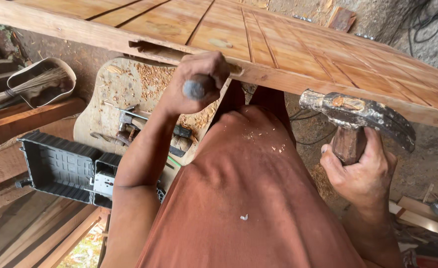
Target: The person fits a metal door lock into a cutout in a wooden door, then uses a hammer and chisel to drive nails into the door frame to secure the lock. The person repeatedly hammers nails and adjusts the lock position.
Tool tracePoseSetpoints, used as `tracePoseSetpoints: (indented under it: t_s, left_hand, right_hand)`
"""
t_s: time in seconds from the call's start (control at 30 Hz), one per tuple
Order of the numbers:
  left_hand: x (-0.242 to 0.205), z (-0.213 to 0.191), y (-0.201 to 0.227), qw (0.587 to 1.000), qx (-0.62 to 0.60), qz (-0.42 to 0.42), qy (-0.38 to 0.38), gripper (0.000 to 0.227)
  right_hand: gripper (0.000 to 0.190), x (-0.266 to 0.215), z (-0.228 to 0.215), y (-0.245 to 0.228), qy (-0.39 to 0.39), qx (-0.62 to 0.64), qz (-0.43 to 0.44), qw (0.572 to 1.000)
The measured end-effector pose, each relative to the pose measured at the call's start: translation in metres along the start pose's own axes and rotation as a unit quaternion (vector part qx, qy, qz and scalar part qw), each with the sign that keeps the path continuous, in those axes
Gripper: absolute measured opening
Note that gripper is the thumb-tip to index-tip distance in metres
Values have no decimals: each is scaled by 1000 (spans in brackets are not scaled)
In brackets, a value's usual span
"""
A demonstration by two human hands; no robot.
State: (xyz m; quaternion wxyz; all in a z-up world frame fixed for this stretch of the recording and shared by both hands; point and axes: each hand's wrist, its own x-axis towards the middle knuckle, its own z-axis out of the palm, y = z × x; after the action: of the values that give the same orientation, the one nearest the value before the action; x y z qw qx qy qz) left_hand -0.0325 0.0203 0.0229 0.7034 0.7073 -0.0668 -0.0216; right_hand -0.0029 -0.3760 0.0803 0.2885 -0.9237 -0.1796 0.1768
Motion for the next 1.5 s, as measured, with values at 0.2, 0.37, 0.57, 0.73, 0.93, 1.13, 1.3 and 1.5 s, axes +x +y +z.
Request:
tracePoseSetpoints:
  t_s: [0.2,0.37,0.57,0.73,0.93,1.13,1.3,1.5]
  left_hand:
    - [20,8,-15,997,59,-11,-42,18]
    - [30,13,-9,993,95,-13,-65,23]
    - [31,11,-20,992,86,-26,-85,25]
    - [37,18,-36,988,113,-29,-102,26]
    - [46,31,-35,988,98,12,-117,22]
    - [22,14,-24,991,103,-32,-80,22]
    - [6,7,-39,999,19,15,-20,19]
    - [4,14,-39,992,103,58,-40,7]
  right_hand:
    - [46,14,-8,-23,-9,23,-11,1000]
    - [46,7,-9,-21,7,22,-36,999]
    - [44,22,-25,-38,3,47,-69,997]
    - [51,63,-29,-95,88,213,-144,962]
    - [64,65,-33,-128,-30,-78,-203,976]
    - [56,59,-20,-127,7,-53,-163,985]
    - [51,44,-32,-112,52,-19,-139,989]
    - [52,8,-16,-36,35,-26,-113,993]
